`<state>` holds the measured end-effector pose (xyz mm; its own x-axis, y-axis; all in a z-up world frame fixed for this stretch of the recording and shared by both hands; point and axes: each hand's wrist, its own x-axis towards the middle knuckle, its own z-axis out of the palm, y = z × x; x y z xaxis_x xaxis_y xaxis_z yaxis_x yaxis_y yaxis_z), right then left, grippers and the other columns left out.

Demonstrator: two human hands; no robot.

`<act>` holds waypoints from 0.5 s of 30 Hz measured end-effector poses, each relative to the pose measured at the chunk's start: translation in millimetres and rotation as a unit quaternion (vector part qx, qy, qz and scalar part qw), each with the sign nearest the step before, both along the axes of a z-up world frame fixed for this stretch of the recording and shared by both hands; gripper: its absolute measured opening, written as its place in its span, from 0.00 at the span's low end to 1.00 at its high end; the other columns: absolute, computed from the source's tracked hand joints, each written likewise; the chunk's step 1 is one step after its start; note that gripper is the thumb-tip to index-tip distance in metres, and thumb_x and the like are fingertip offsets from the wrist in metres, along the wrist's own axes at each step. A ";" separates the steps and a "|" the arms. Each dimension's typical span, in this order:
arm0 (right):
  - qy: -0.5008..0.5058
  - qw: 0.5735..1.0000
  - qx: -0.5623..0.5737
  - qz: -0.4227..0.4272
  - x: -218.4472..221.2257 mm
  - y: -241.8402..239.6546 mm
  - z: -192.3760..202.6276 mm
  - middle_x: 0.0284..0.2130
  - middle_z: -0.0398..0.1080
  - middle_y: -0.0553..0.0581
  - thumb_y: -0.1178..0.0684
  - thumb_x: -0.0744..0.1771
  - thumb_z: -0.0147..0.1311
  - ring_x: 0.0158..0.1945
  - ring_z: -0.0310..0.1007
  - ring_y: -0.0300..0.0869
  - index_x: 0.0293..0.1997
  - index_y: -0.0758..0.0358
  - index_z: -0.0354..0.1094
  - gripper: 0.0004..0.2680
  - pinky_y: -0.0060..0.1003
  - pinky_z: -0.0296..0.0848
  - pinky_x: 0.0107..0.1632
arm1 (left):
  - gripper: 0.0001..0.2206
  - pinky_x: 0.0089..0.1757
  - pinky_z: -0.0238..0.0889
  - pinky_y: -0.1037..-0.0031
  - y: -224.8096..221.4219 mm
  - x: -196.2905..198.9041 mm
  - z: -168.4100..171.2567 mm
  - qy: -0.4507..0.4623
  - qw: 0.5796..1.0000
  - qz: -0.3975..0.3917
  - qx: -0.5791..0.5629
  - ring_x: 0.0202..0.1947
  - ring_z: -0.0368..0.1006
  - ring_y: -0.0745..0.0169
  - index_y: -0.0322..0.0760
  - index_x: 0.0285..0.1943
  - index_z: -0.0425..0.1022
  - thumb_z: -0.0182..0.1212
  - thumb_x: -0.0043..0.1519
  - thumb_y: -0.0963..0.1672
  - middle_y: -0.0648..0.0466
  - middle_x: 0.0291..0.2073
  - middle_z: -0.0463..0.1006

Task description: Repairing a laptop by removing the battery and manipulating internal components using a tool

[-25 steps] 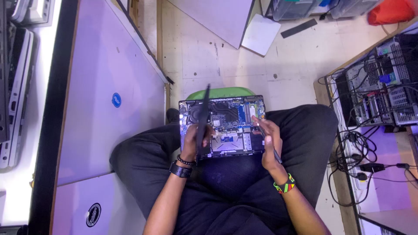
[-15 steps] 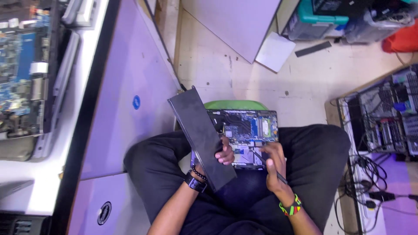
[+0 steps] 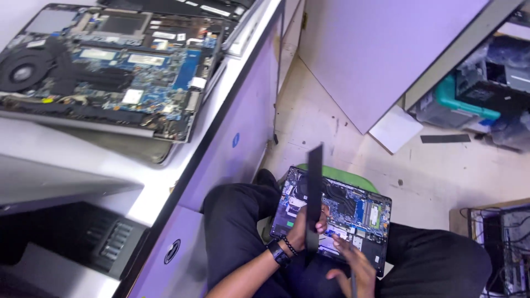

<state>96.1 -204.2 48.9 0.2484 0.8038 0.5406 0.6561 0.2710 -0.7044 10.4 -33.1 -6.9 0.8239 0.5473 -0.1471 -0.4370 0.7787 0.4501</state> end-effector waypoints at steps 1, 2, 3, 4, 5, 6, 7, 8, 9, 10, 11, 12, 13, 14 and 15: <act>0.009 0.999 -0.051 -0.002 -11.1 0.7 9.6 0.58 0.74 0.62 0.50 0.57 0.69 0.61 0.77 0.50 0.64 0.59 0.65 0.28 0.41 0.73 0.64 | 0.18 0.22 0.51 0.80 -1.2 3.7 -3.3 0.074 0.997 0.029 0.018 0.14 0.56 0.70 0.33 0.37 0.69 0.42 0.71 0.50 0.58 0.13 0.60; 0.018 0.995 -0.100 -0.005 -22.5 2.4 19.0 0.62 0.72 0.62 0.38 0.56 0.70 0.66 0.72 0.52 0.69 0.54 0.61 0.35 0.48 0.67 0.69 | 0.18 0.23 0.51 0.78 -0.5 7.5 -6.0 0.147 0.987 0.056 0.036 0.13 0.57 0.68 0.39 0.35 0.65 0.41 0.73 0.52 0.58 0.13 0.61; 0.016 0.995 -0.098 -0.001 -25.0 1.5 7.7 0.62 0.72 0.62 0.38 0.56 0.70 0.66 0.72 0.52 0.69 0.54 0.61 0.35 0.48 0.67 0.69 | 0.18 0.23 0.51 0.78 -3.3 8.0 -5.4 0.145 0.987 0.061 0.038 0.13 0.57 0.68 0.39 0.35 0.65 0.41 0.73 0.52 0.58 0.13 0.61; 0.007 0.996 -0.089 -0.003 -27.6 1.5 -3.7 0.63 0.70 0.62 0.37 0.56 0.70 0.66 0.72 0.51 0.71 0.56 0.58 0.37 0.44 0.69 0.67 | 0.20 0.24 0.54 0.75 -5.1 8.6 -4.8 0.236 0.964 0.081 0.092 0.15 0.60 0.67 0.41 0.32 0.65 0.40 0.74 0.52 0.56 0.15 0.65; -0.001 0.997 -0.081 -0.006 -29.6 1.8 -15.1 0.64 0.69 0.62 0.36 0.56 0.71 0.66 0.72 0.51 0.72 0.58 0.56 0.39 0.41 0.72 0.65 | 0.22 0.26 0.56 0.73 -6.7 9.9 -4.2 0.323 0.930 0.101 0.143 0.17 0.64 0.66 0.43 0.28 0.65 0.40 0.74 0.52 0.55 0.17 0.70; -0.002 0.997 -0.079 -0.003 -28.7 0.7 -23.3 0.64 0.69 0.62 0.36 0.56 0.71 0.66 0.72 0.51 0.72 0.58 0.56 0.39 0.41 0.72 0.65 | 0.22 0.26 0.56 0.73 -7.1 8.5 -0.7 0.323 0.930 0.104 0.143 0.17 0.64 0.66 0.43 0.28 0.65 0.40 0.74 0.52 0.55 0.17 0.70; -0.004 0.993 -0.111 -0.032 -27.3 -0.4 -31.7 0.62 0.70 0.61 0.38 0.56 0.73 0.63 0.74 0.48 0.71 0.57 0.57 0.38 0.40 0.73 0.64 | 0.20 0.35 0.57 0.71 -7.5 7.5 2.6 0.366 0.901 0.106 0.206 0.28 0.64 0.67 0.43 0.34 0.68 0.38 0.74 0.53 0.56 0.27 0.73; -0.006 0.988 -0.144 -0.062 -26.7 -3.7 -40.4 0.61 0.72 0.61 0.40 0.55 0.74 0.60 0.77 0.46 0.71 0.56 0.59 0.38 0.38 0.73 0.63 | 0.19 0.44 0.57 0.69 -10.3 6.0 5.0 0.407 0.868 0.106 0.265 0.40 0.64 0.67 0.44 0.40 0.71 0.37 0.73 0.53 0.57 0.37 0.75; -0.006 0.988 -0.145 -0.060 -29.0 -4.0 -34.3 0.61 0.72 0.61 0.40 0.55 0.74 0.60 0.77 0.46 0.71 0.56 0.59 0.38 0.38 0.73 0.63 | 0.19 0.44 0.57 0.69 -13.2 7.4 2.7 0.407 0.868 0.107 0.265 0.40 0.64 0.67 0.44 0.40 0.71 0.37 0.73 0.53 0.57 0.37 0.75; -0.005 0.985 -0.135 -0.108 -31.8 -2.7 -28.3 0.59 0.73 0.62 0.43 0.58 0.70 0.59 0.77 0.47 0.70 0.58 0.61 0.33 0.38 0.73 0.62 | 0.18 0.45 0.58 0.72 -14.6 8.5 0.8 0.382 0.880 0.102 0.262 0.41 0.62 0.71 0.46 0.42 0.69 0.38 0.72 0.56 0.60 0.38 0.71; -0.003 0.980 -0.125 -0.155 -34.6 -1.7 -22.1 0.58 0.74 0.63 0.45 0.60 0.66 0.59 0.77 0.47 0.68 0.60 0.63 0.29 0.37 0.73 0.62 | 0.18 0.47 0.58 0.75 -16.1 9.7 -1.1 0.357 0.892 0.097 0.258 0.41 0.59 0.75 0.48 0.45 0.66 0.38 0.71 0.58 0.64 0.38 0.67; -0.004 0.980 -0.125 -0.153 -33.0 -0.1 -21.0 0.58 0.74 0.63 0.45 0.60 0.66 0.59 0.77 0.47 0.68 0.60 0.63 0.29 0.37 0.73 0.62 | 0.18 0.47 0.58 0.75 -16.6 -0.9 30.5 0.357 0.893 0.099 0.258 0.41 0.59 0.75 0.48 0.45 0.66 0.38 0.71 0.58 0.64 0.38 0.67; -0.009 0.973 -0.111 -0.202 -31.6 1.3 -19.8 0.56 0.75 0.61 0.48 0.63 0.63 0.47 0.80 0.43 0.68 0.61 0.65 0.25 0.35 0.74 0.52 | 0.24 0.51 0.60 0.74 -17.4 -11.7 62.1 0.346 0.902 0.039 0.257 0.48 0.63 0.71 0.46 0.54 0.61 0.47 0.62 0.61 0.61 0.46 0.68; -0.015 0.964 -0.094 -0.250 -28.5 3.8 -18.1 0.53 0.77 0.59 0.50 0.65 0.60 0.35 0.82 0.39 0.67 0.61 0.66 0.22 0.32 0.75 0.41 | 0.37 0.55 0.62 0.73 -17.1 -21.1 94.2 0.331 0.908 -0.019 0.257 0.56 0.66 0.68 0.44 0.64 0.55 0.56 0.54 0.63 0.58 0.54 0.69; -0.018 0.964 -0.092 -0.249 -20.7 2.5 -24.0 0.53 0.77 0.59 0.50 0.65 0.60 0.35 0.82 0.39 0.67 0.61 0.66 0.22 0.32 0.75 0.41 | 0.37 0.55 0.62 0.73 -18.2 -18.8 86.1 0.329 0.908 -0.017 0.258 0.56 0.66 0.68 0.44 0.64 0.55 0.56 0.54 0.63 0.58 0.54 0.69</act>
